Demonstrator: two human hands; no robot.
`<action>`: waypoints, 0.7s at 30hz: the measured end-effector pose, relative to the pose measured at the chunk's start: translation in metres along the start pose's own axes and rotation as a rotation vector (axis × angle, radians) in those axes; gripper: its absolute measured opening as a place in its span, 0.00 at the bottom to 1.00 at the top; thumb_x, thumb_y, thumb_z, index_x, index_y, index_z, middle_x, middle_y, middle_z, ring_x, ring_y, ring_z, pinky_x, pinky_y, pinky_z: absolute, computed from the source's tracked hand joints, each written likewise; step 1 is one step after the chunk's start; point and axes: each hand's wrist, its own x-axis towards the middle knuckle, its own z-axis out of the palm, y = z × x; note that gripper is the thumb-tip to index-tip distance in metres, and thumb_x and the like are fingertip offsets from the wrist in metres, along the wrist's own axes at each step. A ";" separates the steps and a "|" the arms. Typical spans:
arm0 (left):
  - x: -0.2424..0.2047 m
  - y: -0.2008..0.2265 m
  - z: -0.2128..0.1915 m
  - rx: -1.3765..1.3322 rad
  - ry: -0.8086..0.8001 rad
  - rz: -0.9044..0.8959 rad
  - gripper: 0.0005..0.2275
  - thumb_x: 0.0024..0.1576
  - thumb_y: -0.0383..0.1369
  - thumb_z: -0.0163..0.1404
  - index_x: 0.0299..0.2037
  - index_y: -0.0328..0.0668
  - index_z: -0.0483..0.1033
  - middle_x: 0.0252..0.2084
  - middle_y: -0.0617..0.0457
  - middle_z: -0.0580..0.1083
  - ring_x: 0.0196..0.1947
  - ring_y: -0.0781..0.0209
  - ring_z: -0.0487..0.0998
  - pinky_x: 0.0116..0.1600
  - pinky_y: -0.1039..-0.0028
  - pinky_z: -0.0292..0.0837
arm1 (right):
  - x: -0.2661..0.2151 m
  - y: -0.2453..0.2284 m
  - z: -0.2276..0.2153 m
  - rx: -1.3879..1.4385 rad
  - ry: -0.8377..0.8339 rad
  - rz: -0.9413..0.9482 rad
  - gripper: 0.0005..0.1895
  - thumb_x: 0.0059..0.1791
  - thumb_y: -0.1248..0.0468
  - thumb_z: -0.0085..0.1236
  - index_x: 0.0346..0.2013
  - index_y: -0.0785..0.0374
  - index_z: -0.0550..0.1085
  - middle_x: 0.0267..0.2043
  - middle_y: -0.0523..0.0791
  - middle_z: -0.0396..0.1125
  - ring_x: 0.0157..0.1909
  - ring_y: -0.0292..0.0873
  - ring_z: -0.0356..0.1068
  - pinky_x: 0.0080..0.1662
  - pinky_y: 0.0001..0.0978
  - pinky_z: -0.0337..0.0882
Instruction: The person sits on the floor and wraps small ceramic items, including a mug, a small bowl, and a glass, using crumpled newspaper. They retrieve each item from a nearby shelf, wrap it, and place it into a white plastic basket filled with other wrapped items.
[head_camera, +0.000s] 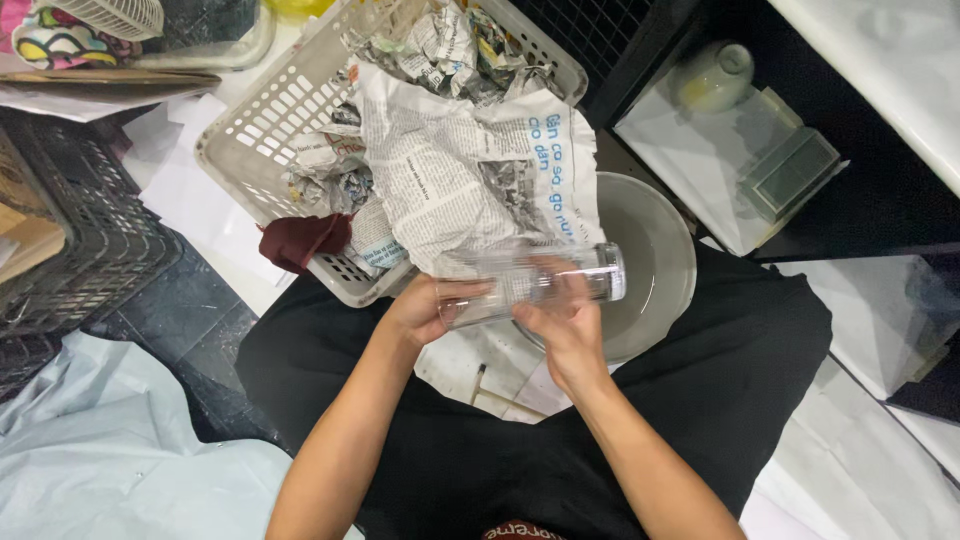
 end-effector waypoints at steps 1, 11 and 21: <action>-0.001 0.002 0.003 0.000 -0.003 -0.004 0.18 0.51 0.16 0.57 0.53 0.20 0.74 0.49 0.38 0.78 0.45 0.53 0.82 0.49 0.68 0.81 | 0.000 0.002 -0.001 -0.015 -0.003 0.005 0.35 0.42 0.68 0.72 0.61 0.68 0.67 0.64 0.50 0.63 0.64 0.46 0.63 0.62 0.40 0.68; -0.012 0.013 0.009 -0.018 -0.009 0.027 0.20 0.52 0.17 0.57 0.57 0.20 0.72 0.50 0.35 0.77 0.46 0.49 0.82 0.49 0.65 0.82 | 0.008 -0.039 -0.035 -0.537 -0.189 -0.146 0.57 0.36 0.67 0.73 0.72 0.65 0.48 0.68 0.55 0.56 0.70 0.52 0.56 0.68 0.46 0.58; -0.011 0.010 0.003 -0.159 -0.070 0.047 0.20 0.55 0.15 0.54 0.58 0.13 0.69 0.54 0.27 0.75 0.51 0.40 0.81 0.54 0.60 0.81 | 0.034 -0.079 -0.078 -0.329 -0.140 0.436 0.47 0.45 0.82 0.57 0.78 0.63 0.55 0.57 0.61 0.69 0.50 0.54 0.72 0.48 0.53 0.69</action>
